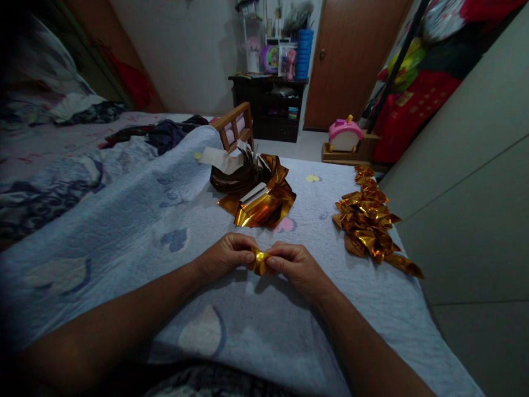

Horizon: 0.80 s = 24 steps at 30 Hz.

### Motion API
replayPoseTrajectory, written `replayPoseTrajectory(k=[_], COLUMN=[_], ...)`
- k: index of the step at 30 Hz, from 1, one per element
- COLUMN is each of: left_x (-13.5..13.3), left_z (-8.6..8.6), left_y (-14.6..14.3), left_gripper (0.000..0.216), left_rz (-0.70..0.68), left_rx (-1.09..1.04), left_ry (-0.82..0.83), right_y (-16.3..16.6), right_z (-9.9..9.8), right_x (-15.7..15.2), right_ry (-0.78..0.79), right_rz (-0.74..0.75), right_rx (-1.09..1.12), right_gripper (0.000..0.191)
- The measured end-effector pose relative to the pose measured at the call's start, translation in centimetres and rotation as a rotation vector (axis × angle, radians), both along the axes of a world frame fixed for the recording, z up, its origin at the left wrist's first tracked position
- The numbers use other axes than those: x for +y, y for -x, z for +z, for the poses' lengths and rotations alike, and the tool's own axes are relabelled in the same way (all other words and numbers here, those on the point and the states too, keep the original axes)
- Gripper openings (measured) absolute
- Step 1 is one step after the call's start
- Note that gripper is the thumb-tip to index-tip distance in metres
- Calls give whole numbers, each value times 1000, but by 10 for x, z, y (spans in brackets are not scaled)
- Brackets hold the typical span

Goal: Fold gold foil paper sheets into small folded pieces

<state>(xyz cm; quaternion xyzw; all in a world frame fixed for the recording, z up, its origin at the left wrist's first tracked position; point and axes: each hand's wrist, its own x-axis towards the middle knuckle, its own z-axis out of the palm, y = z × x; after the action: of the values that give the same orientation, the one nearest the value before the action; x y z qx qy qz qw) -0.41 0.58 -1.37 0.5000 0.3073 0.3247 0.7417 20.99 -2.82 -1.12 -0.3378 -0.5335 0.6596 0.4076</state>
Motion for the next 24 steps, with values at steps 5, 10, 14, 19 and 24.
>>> replayPoseTrajectory(k=[5, 10, 14, 19, 24], left_x=[0, -1, -1, -3, -4], left_z=[0, -1, -3, -3, -2], left_y=[-1, -1, -1, -2, -4], left_gripper=[34, 31, 33, 34, 34], left_rz=[-1, 10, 12, -29, -35], left_rx=[4, -2, -9, -35, -20], left_ry=[-24, -44, -29, -20, -13], right_y=[1, 1, 2, 4, 6], right_z=[2, 0, -2, -1, -1], right_x=[0, 1, 1, -1, -2], right_ry=[-28, -34, -2, 48, 45], right_rz=[-15, -44, -72, -83, -86], right_rx=[-14, -33, -30, 6, 2], right_gripper=[22, 23, 25, 24, 26])
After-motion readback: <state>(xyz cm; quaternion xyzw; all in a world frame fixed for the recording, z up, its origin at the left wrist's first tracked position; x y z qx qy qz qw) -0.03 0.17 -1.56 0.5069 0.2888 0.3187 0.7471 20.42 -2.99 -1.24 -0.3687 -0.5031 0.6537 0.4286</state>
